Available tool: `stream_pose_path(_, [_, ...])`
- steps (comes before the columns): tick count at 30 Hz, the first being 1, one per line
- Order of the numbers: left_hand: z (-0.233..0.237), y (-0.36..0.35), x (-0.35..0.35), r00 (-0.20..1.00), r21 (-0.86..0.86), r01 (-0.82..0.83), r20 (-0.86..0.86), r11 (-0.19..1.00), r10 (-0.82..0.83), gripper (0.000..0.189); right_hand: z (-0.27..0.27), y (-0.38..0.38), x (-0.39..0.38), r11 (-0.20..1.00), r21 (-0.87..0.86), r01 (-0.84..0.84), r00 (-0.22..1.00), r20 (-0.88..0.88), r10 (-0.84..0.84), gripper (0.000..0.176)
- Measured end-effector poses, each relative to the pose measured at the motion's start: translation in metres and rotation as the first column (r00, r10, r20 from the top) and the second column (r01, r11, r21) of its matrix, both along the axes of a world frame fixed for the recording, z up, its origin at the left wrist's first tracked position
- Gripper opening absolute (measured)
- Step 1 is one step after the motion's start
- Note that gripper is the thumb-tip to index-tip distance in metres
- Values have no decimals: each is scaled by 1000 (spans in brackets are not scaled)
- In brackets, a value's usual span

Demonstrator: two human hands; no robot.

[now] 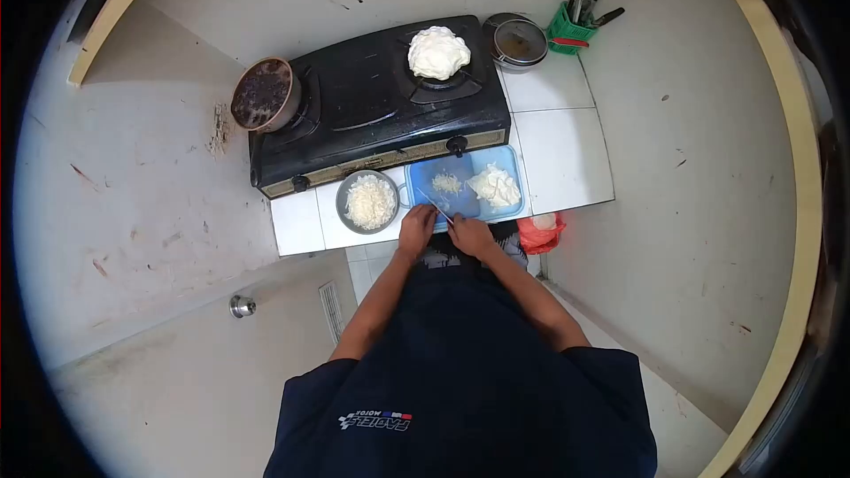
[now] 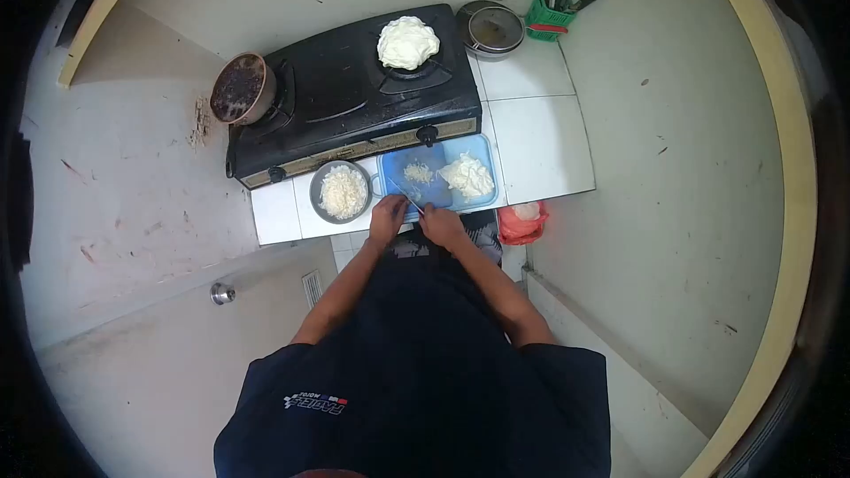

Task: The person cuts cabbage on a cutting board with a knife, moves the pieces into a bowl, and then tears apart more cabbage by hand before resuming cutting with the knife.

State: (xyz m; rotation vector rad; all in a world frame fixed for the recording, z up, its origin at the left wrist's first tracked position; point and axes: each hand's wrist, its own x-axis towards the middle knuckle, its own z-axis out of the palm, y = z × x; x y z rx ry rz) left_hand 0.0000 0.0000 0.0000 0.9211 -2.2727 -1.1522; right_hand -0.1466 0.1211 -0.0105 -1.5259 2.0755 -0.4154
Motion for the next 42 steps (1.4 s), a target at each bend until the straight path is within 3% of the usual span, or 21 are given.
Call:
stream_pose_path(5, [5, 6, 1, 998, -96, 33, -55, 995, -38, 10, 3, 11, -5, 1000, -2, -6, 1000, -16, 6, 33])
stream_pose_path(18, [9, 2, -1, 999, 29, -20, -43, 999, 21, 9, 17, 21, -10, 999, -31, -38, 999, 7, 38, 39])
stream_pose_path(36, [1, 4, -1, 999, -36, -42, -14, 998, 42, 13, 25, 7, -4, 999, 40, -32, 999, -1, 32, 37])
stream_pose_path(42, [2, 2, 0, 1000, -42, -22, -21, 999, 21, 14, 4, 0, 1, 999, -45, -14, 1000, -26, 13, 38])
